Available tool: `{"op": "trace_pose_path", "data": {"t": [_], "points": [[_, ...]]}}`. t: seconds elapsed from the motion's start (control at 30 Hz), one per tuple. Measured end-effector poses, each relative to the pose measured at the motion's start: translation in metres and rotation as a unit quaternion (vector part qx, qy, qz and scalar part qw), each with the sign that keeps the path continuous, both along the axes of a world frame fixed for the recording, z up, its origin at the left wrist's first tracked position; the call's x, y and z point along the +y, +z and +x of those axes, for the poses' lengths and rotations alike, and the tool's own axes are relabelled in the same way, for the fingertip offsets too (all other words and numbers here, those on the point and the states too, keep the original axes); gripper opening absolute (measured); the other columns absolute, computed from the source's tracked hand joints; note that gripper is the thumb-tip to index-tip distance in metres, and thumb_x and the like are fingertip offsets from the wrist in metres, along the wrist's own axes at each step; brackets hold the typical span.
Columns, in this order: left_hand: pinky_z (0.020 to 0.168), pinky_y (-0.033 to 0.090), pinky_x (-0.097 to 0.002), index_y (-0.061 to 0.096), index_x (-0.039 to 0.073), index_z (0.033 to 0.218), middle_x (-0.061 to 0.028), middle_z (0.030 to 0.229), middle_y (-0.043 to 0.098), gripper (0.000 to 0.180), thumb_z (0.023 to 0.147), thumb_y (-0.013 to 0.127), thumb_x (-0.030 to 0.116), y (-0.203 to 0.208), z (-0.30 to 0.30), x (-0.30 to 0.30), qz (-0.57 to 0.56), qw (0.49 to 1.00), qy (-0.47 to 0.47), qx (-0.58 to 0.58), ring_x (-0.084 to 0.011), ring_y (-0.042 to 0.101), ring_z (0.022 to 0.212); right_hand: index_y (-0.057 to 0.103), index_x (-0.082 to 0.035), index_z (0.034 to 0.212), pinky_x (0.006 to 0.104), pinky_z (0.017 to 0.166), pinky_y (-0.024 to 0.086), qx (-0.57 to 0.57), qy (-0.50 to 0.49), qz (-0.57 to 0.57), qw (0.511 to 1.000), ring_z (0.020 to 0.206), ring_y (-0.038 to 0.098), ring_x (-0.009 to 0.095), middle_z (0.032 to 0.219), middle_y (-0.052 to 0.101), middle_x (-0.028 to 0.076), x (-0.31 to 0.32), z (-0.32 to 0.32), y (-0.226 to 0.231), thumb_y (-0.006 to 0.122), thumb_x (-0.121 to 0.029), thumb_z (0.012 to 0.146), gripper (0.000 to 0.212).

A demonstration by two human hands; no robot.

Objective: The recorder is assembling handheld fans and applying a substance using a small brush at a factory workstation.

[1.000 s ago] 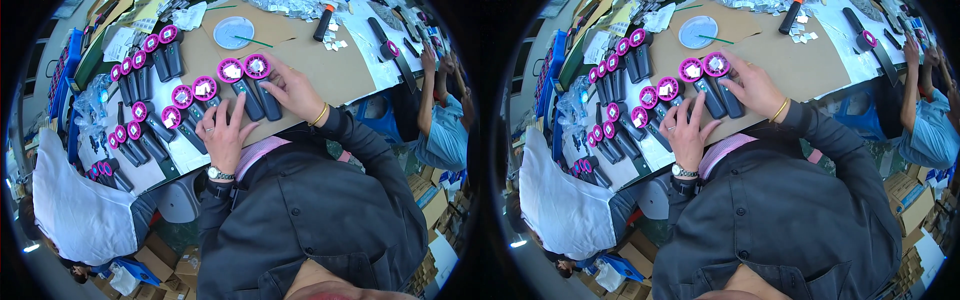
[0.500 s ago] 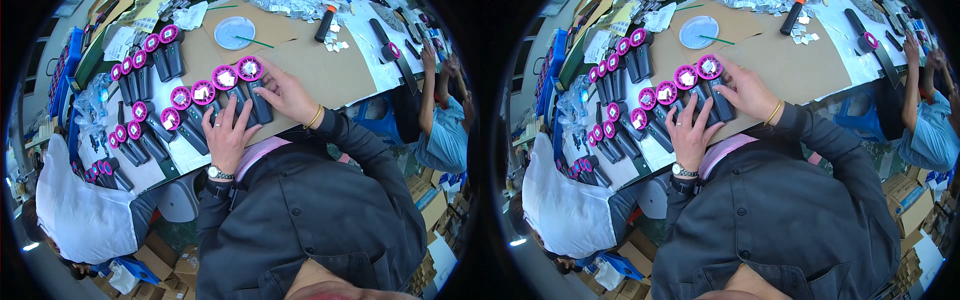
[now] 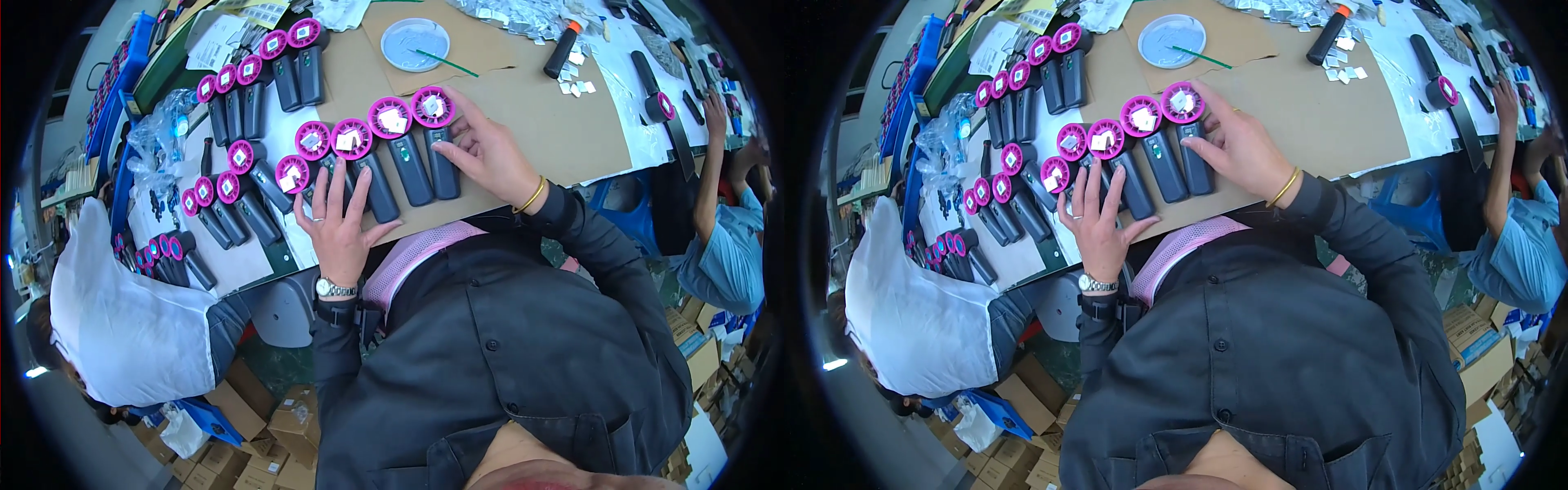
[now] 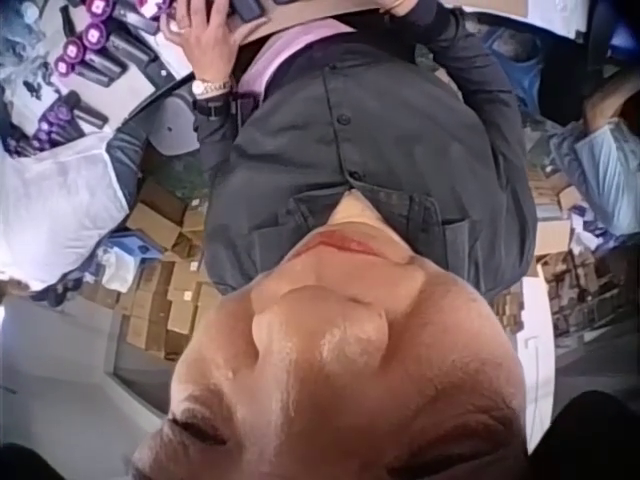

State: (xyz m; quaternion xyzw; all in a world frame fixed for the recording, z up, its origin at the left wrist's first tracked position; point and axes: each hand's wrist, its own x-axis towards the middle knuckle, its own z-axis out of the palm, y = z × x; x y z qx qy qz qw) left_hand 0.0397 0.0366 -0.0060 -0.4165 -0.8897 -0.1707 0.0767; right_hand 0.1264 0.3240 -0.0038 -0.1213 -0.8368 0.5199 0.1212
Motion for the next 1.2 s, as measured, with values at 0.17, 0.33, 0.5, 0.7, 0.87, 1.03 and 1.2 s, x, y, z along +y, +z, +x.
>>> {"op": "trace_pose_path", "data": {"t": [0.17,0.33,0.5,0.7,0.87,1.03,1.2], "points": [[0.13,0.022,-0.0621,0.063,0.021,0.157,-0.0079,0.163,0.057,0.092,0.074,0.096,0.044,-0.021,-0.006,-0.014,0.055,0.998,-0.036,0.014,-0.0305,0.049,0.152,0.039,-0.013,0.173,0.0255,0.07,0.056,0.001,0.0,-0.006,1.0,0.074,0.067,0.009,0.1,0.07,0.009,0.0,-0.003,-0.002,0.083,-0.016,0.101,0.085],[0.125,0.038,-0.0567,0.069,0.014,0.15,-0.009,0.151,0.066,0.078,0.078,0.095,0.03,-0.023,-0.004,-0.019,0.084,0.994,-0.069,0.019,-0.0307,0.059,0.141,0.039,-0.012,0.172,0.0247,0.069,0.055,0.01,-0.008,-0.009,1.0,0.074,0.065,0.008,0.097,0.069,0.008,-0.002,-0.003,-0.001,0.083,-0.015,0.101,0.084],[0.118,0.047,-0.0552,0.073,0.011,0.144,-0.0098,0.146,0.068,0.071,0.079,0.095,0.026,-0.029,-0.016,-0.022,0.109,0.988,-0.104,0.033,-0.0311,0.063,0.134,0.047,-0.011,0.168,0.0249,0.07,0.054,-0.017,-0.013,0.005,1.0,0.075,0.065,0.008,0.097,0.068,0.006,0.008,-0.001,0.007,0.084,-0.016,0.1,0.078],[0.117,0.049,-0.0548,0.073,0.01,0.142,-0.0108,0.146,0.067,0.07,0.079,0.096,0.029,0.0,-0.007,-0.006,0.123,0.988,-0.092,0.026,-0.0318,0.063,0.132,0.059,-0.012,0.158,0.0308,0.072,0.056,0.109,-0.098,0.318,0.937,0.077,0.071,0.018,0.096,0.071,0.008,0.063,-0.016,0.02,0.085,-0.023,0.098,0.066],[0.121,0.043,-0.0564,0.074,0.01,0.14,-0.0098,0.146,0.067,0.065,0.084,0.091,0.037,0.049,-0.006,0.055,0.088,0.975,-0.203,0.002,-0.0302,0.061,0.137,0.065,-0.012,0.145,0.0418,0.074,0.059,0.058,-0.076,0.391,0.916,0.087,0.075,0.03,0.099,0.077,0.011,0.075,-0.037,0.025,0.083,-0.028,0.097,0.054],[0.123,0.039,-0.0564,0.075,0.01,0.137,-0.0088,0.145,0.068,0.059,0.088,0.087,0.04,0.044,-0.004,0.091,0.053,0.97,-0.238,-0.011,-0.028,0.06,0.141,0.07,-0.01,0.134,0.0479,0.075,0.058,-0.037,-0.037,0.374,0.926,0.089,0.075,0.035,0.103,0.078,0.014,0.076,-0.054,0.021,0.081,-0.028,0.097,0.042],[0.123,0.038,-0.0544,0.076,0.009,0.135,-0.0083,0.143,0.069,0.055,0.087,0.088,0.034,0.035,-0.009,0.095,0.047,0.977,-0.209,-0.008,-0.0274,0.06,0.141,0.078,-0.005,0.113,0.0437,0.068,0.055,0.119,-0.047,0.397,0.909,0.074,0.07,0.031,0.094,0.075,0.016,0.09,-0.068,0.023,0.082,-0.023,0.097,0.024]]}}
